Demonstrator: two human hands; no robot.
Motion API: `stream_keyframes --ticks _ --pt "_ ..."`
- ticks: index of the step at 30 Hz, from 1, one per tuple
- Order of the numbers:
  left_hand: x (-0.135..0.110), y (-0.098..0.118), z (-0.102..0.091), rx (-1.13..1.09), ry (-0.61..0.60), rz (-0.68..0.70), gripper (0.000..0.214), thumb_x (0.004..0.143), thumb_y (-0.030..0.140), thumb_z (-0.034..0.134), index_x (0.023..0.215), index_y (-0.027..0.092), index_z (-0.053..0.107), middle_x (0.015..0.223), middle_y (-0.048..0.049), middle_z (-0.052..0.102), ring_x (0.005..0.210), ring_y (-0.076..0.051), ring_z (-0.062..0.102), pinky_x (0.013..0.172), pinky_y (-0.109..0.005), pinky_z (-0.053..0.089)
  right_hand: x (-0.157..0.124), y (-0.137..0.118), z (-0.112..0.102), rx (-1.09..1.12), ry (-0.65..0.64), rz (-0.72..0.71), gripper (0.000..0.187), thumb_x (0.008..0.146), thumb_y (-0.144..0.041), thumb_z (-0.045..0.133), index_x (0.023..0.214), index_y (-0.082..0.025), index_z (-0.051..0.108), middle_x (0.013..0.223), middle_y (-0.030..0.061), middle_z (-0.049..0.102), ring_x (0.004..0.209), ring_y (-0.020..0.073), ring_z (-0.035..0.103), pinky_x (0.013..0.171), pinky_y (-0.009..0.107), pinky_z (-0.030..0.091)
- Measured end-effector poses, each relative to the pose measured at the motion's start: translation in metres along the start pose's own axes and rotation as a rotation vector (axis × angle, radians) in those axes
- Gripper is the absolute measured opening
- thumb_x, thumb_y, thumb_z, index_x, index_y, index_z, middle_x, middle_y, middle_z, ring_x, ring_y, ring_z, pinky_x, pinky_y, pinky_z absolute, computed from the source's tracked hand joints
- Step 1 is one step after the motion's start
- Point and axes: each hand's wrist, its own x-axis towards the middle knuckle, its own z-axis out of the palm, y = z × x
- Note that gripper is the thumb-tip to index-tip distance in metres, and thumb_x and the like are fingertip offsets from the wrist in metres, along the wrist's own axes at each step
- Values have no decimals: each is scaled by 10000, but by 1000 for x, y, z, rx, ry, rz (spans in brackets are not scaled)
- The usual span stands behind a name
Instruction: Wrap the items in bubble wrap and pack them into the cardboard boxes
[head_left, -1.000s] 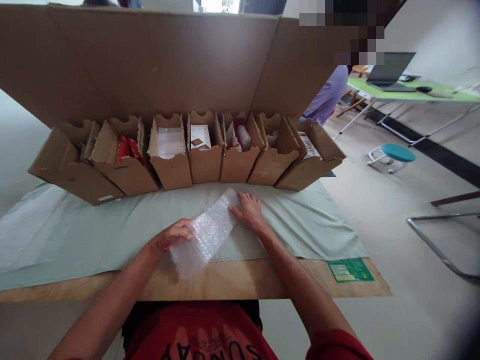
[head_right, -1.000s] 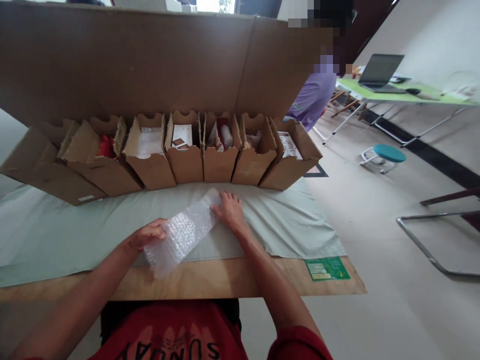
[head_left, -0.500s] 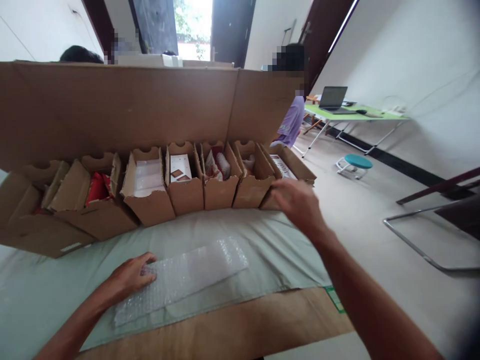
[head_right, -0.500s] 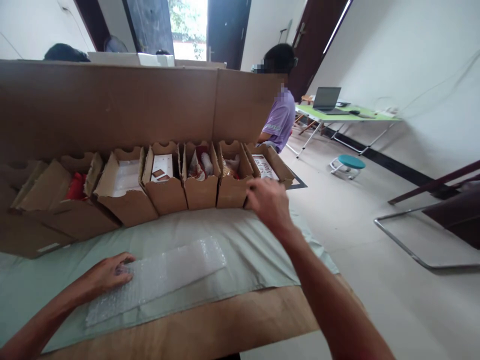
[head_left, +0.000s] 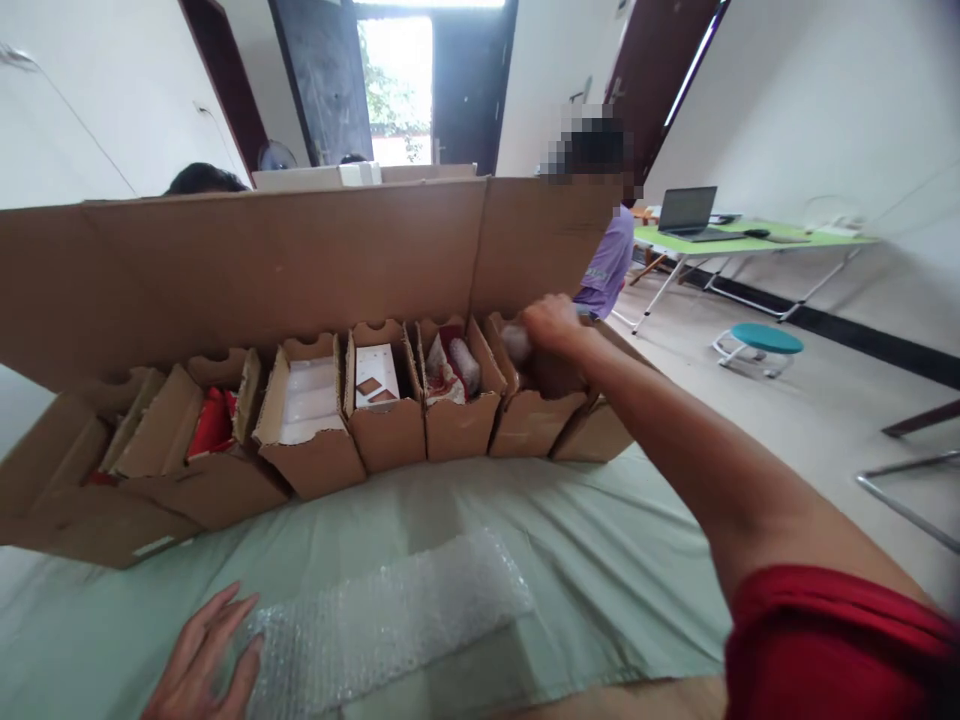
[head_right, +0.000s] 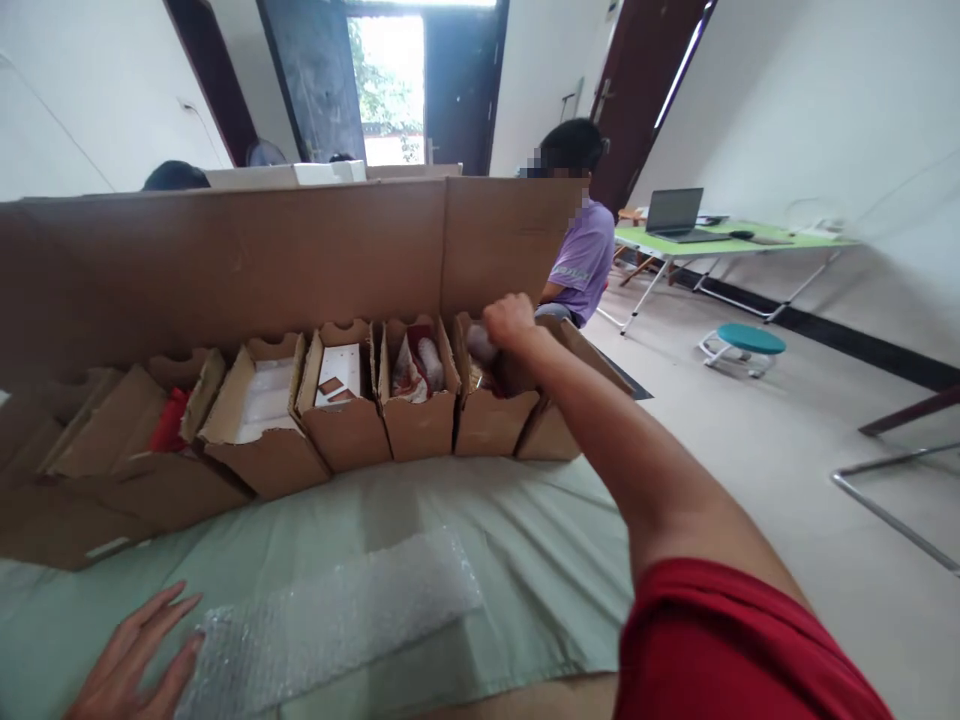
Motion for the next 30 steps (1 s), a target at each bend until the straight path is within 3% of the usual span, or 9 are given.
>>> stream_keyframes --ticks 3,6,10,13,17,22,24,27,30 --pt "6 20 -4 -144 44 -130 245 886 503 568 1066 403 702 1152 31 740 1030 -310 730 929 -534 607 -55 13 -44 -8 184 101 257 961 -210 490 1003 -145 735 1140 213 706 925 302 684 770 399 480" --pt "21 67 3 -482 -178 -301 285 843 552 646 1023 357 752 1055 -3 778 961 -298 747 894 -484 612 -131 -12 -63 258 551 -99 96 931 -270 607 878 -212 663 1033 89 747 683 170 654 684 312 495" --pt "38 138 11 -1337 -547 -501 595 816 615 713 1258 217 684 1289 -155 705 1103 -323 704 887 -447 599 -220 -92 -24 510 648 -365 121 911 -117 587 876 -232 597 1030 50 766 854 148 723 723 245 534" --pt "41 160 9 -1762 -552 -629 695 721 671 788 1238 222 671 1235 -142 712 1123 -340 684 876 -495 592 -259 -152 18 580 622 -424 176 911 -75 549 850 -236 584 1032 60 773 825 150 731 724 256 550" --pt "27 154 0 -1648 -379 -857 558 687 432 885 1153 182 707 1002 -66 747 892 -211 696 775 -339 577 -282 -203 48 674 458 -482 189 963 -163 560 786 -227 573 1000 66 775 742 153 713 694 273 537" --pt "7 144 -9 -1425 -299 -947 593 609 286 857 1168 141 720 943 -53 765 787 -152 670 714 -241 511 -300 -217 50 1114 82 -445 308 969 -374 617 704 -223 570 875 46 756 675 145 680 597 250 497" --pt "5 135 -16 -1353 -340 -908 633 629 289 809 1234 143 694 914 -51 770 737 -145 661 682 -237 494 -307 -209 50 1301 -48 -289 333 936 -418 654 673 -225 585 784 35 733 647 152 657 577 253 486" --pt "11 113 -27 -1159 -414 -810 620 668 320 746 1255 133 673 795 -23 747 632 -130 624 634 -235 471 -311 -190 54 1486 -83 100 371 934 -469 616 655 -227 582 648 15 676 545 149 584 516 259 435" --pt "24 90 -25 -846 -472 -685 506 754 346 663 1211 131 687 656 19 665 567 -136 576 578 -234 426 -307 -180 63 1323 -112 273 397 926 -483 590 626 -226 553 538 -8 592 483 139 503 504 266 374"
